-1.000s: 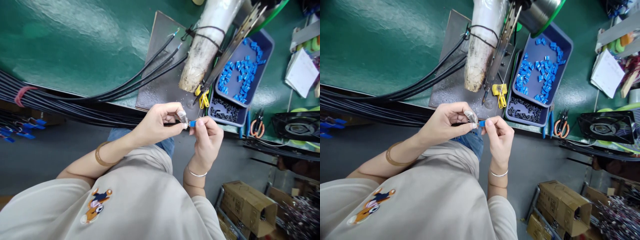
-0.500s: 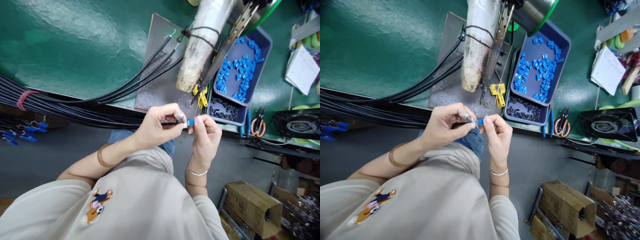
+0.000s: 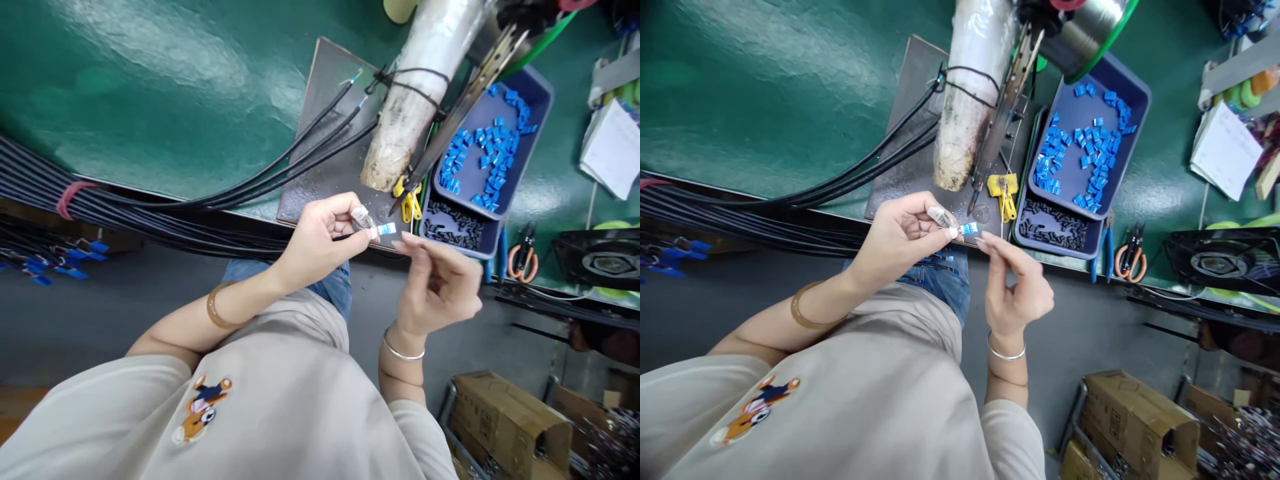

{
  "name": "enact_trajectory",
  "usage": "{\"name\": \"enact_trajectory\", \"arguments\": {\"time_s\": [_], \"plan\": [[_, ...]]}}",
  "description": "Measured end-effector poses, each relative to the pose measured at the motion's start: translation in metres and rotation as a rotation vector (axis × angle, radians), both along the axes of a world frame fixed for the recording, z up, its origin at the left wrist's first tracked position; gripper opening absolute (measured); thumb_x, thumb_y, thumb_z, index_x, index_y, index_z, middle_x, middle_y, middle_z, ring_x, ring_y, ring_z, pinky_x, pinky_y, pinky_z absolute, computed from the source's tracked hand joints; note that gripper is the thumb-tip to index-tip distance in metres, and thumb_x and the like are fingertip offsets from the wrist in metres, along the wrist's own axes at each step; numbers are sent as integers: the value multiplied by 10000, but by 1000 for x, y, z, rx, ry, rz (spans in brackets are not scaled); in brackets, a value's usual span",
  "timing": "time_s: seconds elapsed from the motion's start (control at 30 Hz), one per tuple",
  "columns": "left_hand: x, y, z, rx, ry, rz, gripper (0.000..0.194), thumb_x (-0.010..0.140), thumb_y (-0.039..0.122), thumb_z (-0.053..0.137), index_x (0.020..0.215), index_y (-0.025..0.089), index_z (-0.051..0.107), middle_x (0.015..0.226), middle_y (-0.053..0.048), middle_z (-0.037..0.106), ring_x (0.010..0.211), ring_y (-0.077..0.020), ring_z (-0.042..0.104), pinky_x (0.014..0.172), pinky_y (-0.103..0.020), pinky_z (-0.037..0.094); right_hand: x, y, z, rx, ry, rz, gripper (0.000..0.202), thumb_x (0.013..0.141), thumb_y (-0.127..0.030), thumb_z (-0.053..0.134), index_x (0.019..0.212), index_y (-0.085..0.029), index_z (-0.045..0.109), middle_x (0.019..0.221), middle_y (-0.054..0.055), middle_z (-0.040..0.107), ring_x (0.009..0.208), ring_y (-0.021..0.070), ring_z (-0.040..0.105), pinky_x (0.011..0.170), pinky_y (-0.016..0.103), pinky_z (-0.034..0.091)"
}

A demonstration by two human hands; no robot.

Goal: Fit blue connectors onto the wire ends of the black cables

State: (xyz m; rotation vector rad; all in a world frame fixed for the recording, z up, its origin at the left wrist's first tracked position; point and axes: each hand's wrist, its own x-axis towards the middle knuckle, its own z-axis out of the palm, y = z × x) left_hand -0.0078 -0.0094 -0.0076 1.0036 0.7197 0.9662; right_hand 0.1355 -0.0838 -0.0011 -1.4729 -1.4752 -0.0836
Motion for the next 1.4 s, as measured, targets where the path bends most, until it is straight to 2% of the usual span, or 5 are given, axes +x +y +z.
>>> {"name": "enact_trajectory", "arguments": {"time_s": [0.1, 0.37, 0.63, 1.1, 1.4], "plan": [[2, 1, 0, 14, 0, 7, 178, 728, 82, 695, 699, 151, 534, 649, 30, 579, 520, -24, 485, 460, -131, 375, 0, 4, -3, -59, -140, 70, 185, 848, -94, 669, 979, -222, 640, 1042, 0, 758, 914, 149, 752, 808, 297, 640], [11, 0, -1, 175, 107, 143, 181, 750, 77, 676, 685, 159, 528, 676, 21, 598, 649, -72, 597, 612, -172, 503, -2, 15, -6, 9, -173, 78, 201, 790, -38, 681, 867, -198, 588, 1043, 40, 771, 868, 142, 756, 776, 266, 633], [14, -2, -2, 247, 171, 239, 166, 769, 83, 672, 688, 161, 550, 713, 4, 626, 690, -88, 628, 661, -191, 548, 2, 19, -3, -29, -86, 140, 196, 809, -51, 646, 871, -216, 563, 1082, 40, 758, 887, 174, 761, 758, 327, 666], [14, -2, 2, 275, 156, 263, 155, 779, 81, 677, 709, 167, 568, 725, 4, 624, 720, -97, 637, 688, -201, 561, 1, 21, 10, -45, -87, 177, 209, 764, -5, 665, 848, -189, 610, 1098, 59, 750, 906, 190, 758, 782, 337, 679], [13, -1, -2, 232, 182, 229, 179, 772, 92, 680, 695, 169, 539, 728, 7, 614, 714, -95, 623, 657, -190, 543, 2, 19, 2, -87, -21, 193, 190, 789, -39, 649, 865, -194, 571, 1119, 58, 737, 934, 185, 754, 792, 347, 680]]}}
